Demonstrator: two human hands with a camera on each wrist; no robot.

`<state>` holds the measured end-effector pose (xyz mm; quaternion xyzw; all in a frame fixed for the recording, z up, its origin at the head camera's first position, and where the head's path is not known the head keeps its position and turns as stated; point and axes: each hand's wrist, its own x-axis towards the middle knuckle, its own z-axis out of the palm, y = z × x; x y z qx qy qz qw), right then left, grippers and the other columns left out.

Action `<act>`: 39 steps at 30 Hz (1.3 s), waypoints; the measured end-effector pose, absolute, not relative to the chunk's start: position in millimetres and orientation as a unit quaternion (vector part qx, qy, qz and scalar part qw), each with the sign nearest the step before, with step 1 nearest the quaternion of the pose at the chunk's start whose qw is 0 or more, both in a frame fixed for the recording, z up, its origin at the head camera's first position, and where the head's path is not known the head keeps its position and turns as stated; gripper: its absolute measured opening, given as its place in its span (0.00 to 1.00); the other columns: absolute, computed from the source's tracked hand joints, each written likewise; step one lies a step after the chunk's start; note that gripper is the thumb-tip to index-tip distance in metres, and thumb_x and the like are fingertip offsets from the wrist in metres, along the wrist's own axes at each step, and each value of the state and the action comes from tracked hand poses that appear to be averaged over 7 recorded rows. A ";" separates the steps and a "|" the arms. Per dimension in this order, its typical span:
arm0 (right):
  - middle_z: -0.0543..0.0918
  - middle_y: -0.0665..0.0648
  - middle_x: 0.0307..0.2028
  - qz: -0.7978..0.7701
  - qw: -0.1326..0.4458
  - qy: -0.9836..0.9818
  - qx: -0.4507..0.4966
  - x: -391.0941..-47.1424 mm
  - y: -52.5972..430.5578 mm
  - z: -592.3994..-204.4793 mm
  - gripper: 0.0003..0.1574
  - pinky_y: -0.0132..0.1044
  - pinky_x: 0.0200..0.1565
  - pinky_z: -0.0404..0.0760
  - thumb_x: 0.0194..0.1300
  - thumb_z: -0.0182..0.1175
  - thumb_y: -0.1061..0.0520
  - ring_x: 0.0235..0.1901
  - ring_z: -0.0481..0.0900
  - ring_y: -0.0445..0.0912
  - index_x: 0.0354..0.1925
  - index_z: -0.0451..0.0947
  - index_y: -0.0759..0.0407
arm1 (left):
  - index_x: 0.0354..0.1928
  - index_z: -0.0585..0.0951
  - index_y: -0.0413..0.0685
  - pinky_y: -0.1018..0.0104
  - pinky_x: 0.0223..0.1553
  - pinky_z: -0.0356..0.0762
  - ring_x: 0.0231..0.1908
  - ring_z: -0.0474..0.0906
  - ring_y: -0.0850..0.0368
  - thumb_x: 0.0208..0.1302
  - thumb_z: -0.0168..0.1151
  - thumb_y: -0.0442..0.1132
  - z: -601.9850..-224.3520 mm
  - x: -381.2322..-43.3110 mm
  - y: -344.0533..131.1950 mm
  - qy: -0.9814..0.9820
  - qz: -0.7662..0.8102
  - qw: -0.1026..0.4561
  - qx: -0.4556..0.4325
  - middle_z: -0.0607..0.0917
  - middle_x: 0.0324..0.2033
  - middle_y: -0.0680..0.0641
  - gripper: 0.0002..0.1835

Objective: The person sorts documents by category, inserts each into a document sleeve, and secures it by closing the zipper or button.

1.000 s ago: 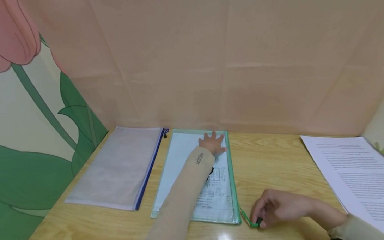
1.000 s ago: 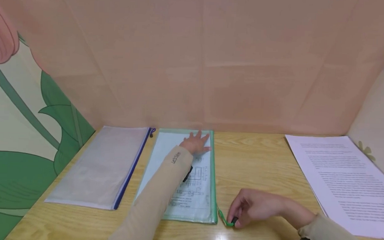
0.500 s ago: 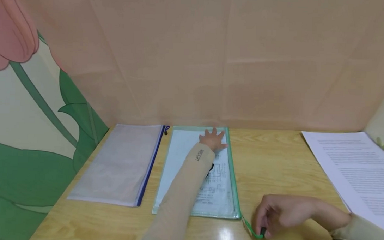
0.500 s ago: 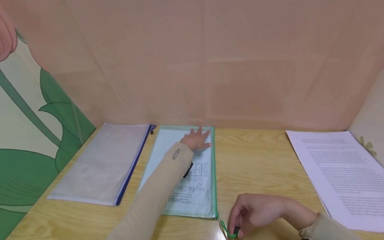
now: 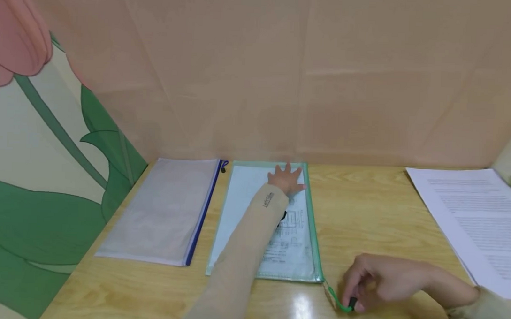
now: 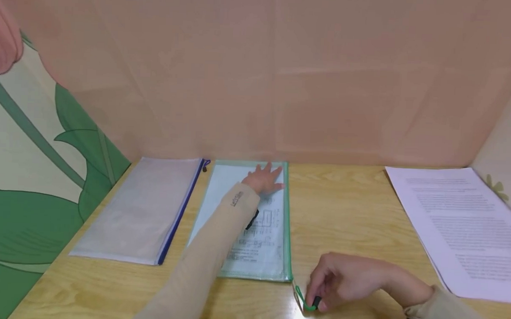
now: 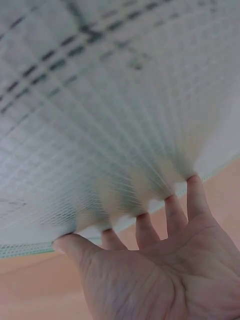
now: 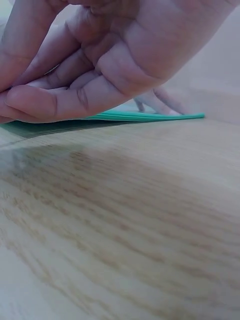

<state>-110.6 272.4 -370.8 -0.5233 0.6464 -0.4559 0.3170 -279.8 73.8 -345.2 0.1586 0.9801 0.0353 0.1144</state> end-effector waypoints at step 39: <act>0.85 0.60 0.43 -0.529 0.238 0.758 -0.297 -105.1 304.8 -392.4 0.16 0.30 0.43 0.81 0.70 0.52 0.65 0.43 0.82 0.37 0.51 0.75 0.75 | 0.75 0.53 0.61 0.60 0.63 0.69 0.69 0.61 0.51 0.69 0.38 0.65 -370.4 -292.9 102.1 0.968 -0.154 0.090 0.177 0.62 0.71 0.46 0.36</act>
